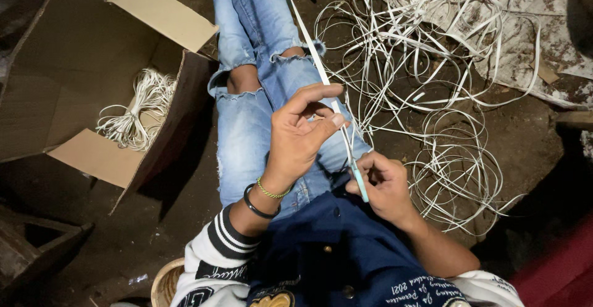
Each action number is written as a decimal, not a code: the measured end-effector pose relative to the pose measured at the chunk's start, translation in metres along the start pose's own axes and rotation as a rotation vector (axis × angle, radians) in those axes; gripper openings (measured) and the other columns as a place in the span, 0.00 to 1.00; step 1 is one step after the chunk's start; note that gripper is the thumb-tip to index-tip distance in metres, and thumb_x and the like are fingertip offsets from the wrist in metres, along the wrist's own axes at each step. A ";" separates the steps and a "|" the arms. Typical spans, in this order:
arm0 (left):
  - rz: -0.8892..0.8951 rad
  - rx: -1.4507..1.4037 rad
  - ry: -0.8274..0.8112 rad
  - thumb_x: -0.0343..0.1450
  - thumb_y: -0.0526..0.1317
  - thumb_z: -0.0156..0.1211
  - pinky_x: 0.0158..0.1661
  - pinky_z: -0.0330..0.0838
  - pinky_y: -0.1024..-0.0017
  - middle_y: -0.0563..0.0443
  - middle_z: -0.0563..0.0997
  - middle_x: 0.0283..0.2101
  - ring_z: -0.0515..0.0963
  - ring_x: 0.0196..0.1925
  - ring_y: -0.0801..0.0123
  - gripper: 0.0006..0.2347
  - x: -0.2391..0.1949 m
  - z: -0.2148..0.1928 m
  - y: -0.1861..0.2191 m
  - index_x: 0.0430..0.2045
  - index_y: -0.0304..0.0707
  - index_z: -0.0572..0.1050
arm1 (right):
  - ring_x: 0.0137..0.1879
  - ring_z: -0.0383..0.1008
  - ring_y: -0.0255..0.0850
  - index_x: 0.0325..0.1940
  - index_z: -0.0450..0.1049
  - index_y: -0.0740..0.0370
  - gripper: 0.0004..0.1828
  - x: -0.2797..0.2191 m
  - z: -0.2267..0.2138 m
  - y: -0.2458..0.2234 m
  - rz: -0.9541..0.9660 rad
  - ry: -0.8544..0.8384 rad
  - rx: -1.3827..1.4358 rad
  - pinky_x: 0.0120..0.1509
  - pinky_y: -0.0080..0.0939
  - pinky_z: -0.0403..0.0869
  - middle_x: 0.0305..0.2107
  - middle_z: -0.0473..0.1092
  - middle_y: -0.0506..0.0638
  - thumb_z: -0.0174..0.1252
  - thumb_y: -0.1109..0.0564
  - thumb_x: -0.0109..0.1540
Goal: The person sits on the floor and uses scissors to cut a long white cable into shorter segments. The person holds the cable with one hand and cuts it with the other, placing the cut pieces into a nearby cardboard box.
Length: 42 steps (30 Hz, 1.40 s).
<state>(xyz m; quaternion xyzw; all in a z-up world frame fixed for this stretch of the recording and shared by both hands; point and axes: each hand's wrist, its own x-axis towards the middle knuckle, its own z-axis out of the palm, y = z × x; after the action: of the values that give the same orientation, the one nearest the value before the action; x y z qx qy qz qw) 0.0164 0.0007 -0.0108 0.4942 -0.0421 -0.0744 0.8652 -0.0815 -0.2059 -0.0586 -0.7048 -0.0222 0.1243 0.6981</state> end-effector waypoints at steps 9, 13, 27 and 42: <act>0.024 -0.048 0.058 0.73 0.24 0.63 0.52 0.82 0.71 0.47 0.75 0.56 0.76 0.45 0.77 0.15 0.006 -0.008 -0.011 0.55 0.24 0.74 | 0.36 0.77 0.32 0.41 0.73 0.67 0.12 -0.003 -0.014 0.008 0.117 -0.068 -0.004 0.42 0.33 0.76 0.30 0.76 0.47 0.67 0.57 0.61; -0.037 -0.032 0.116 0.71 0.25 0.63 0.44 0.81 0.75 0.48 0.81 0.45 0.81 0.42 0.75 0.15 0.005 -0.015 -0.014 0.53 0.25 0.75 | 0.47 0.76 0.37 0.51 0.71 0.67 0.28 -0.012 -0.016 0.001 -0.130 0.010 0.128 0.56 0.41 0.76 0.42 0.74 0.53 0.71 0.44 0.59; -0.085 -0.029 -0.008 0.71 0.26 0.65 0.44 0.73 0.82 0.53 0.82 0.46 0.77 0.41 0.81 0.15 -0.011 -0.002 -0.039 0.52 0.27 0.77 | 0.39 0.67 0.35 0.59 0.65 0.66 0.24 0.004 0.013 -0.009 -0.040 0.147 0.486 0.41 0.36 0.67 0.36 0.67 0.50 0.61 0.48 0.69; 0.054 0.051 0.179 0.68 0.26 0.64 0.42 0.80 0.75 0.49 0.82 0.39 0.81 0.38 0.71 0.15 0.155 -0.078 -0.028 0.49 0.29 0.78 | 0.42 0.65 0.29 0.52 0.69 0.65 0.19 -0.014 -0.014 0.037 -0.168 0.236 0.100 0.48 0.30 0.66 0.38 0.68 0.43 0.64 0.56 0.60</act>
<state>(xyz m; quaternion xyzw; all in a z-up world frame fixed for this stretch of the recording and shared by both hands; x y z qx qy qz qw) 0.1786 0.0269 -0.0745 0.5195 0.0201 -0.0055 0.8542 -0.0978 -0.2232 -0.0928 -0.6746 0.0074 -0.0171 0.7379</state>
